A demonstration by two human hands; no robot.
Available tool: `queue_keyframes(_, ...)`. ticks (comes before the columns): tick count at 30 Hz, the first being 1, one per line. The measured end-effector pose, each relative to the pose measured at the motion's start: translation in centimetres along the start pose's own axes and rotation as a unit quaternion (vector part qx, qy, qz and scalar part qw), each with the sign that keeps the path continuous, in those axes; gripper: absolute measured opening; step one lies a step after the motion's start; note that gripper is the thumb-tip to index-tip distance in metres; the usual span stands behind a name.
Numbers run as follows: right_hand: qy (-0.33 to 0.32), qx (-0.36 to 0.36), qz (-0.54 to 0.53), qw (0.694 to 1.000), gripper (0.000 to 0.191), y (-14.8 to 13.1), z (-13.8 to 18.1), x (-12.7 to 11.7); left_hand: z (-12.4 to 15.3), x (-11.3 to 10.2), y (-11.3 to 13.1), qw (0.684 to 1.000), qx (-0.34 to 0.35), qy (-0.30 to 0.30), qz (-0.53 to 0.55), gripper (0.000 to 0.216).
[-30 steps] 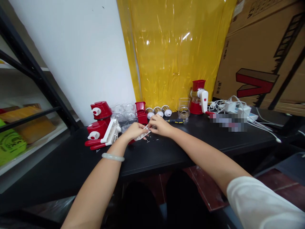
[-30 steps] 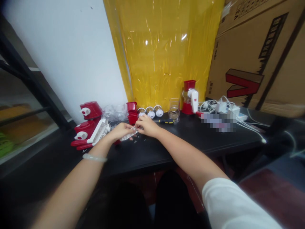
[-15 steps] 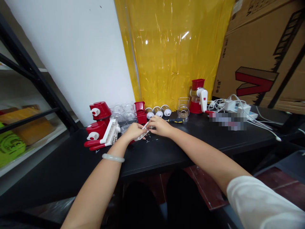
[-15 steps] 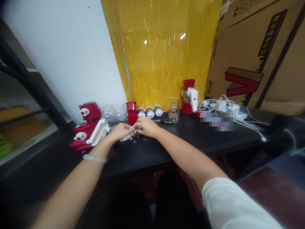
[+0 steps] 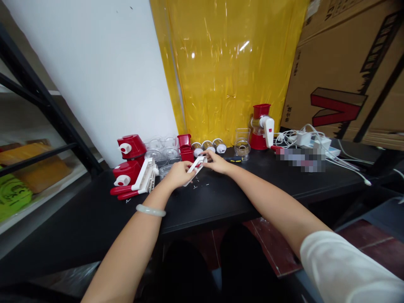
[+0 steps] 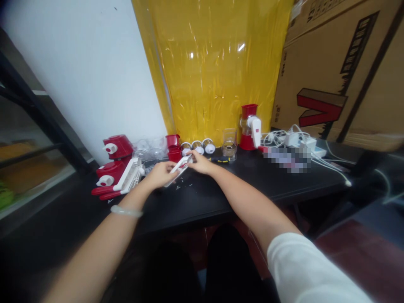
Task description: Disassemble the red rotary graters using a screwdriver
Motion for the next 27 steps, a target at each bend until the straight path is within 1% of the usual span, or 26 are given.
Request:
queue_keyframes(2,-0.02,0.006,0.007,1.0,0.05,0.2,0.2,0.2,0.4,-0.4,0.9,0.991,0.048,0.048,-0.113,0.028)
queue_keyframes(4,-0.024,-0.002,0.056,0.998,0.05,-0.2,0.3,0.1,0.7,-0.3,1.6,0.968,0.062,0.079,-0.231,0.03)
queue_keyframes(6,-0.036,-0.012,0.106,0.994,0.047,-0.6,0.4,0.1,0.9,0.2,2.1,0.943,0.068,0.086,-0.314,0.032)
queue_keyframes(8,-0.052,-0.025,0.139,0.989,0.042,-1.0,0.4,0.1,0.9,0.8,2.5,0.929,0.077,0.081,-0.352,0.035)
queue_keyframes(11,-0.06,-0.054,0.147,0.986,0.039,-1.3,0.4,0.1,0.9,1.2,2.6,0.927,0.079,0.078,-0.357,0.037)
queue_keyframes(15,-0.059,-0.073,0.127,0.987,0.041,-1.3,0.3,0.0,0.9,0.7,2.2,0.944,0.068,0.08,-0.313,0.034)
queue_keyframes(18,-0.06,-0.067,0.079,0.993,0.047,-1.0,0.2,0.2,0.9,0.3,1.8,0.961,0.054,0.065,-0.264,0.034)
queue_keyframes(21,-0.073,-0.058,0.019,0.995,0.052,-0.8,0.2,0.4,0.9,0.1,1.6,0.97,0.039,0.052,-0.235,0.033)
queue_keyframes(23,-0.079,-0.057,0.012,0.995,0.05,-0.9,0.1,0.4,0.9,0.1,1.6,0.973,0.036,0.043,-0.223,0.032)
queue_keyframes(27,-0.064,-0.067,0.047,0.995,0.037,-1.6,0.2,0.2,0.8,0.2,1.5,0.977,0.051,0.044,-0.202,0.035)
Point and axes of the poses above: each hand's wrist, its own z-axis away from the middle knuckle, its own x-axis out of the palm, y = z × x, the point moved 6 cm from there along -z, towards the middle knuckle, and after that the axes turned 8 degrees about -x, right-handed, at the moved point
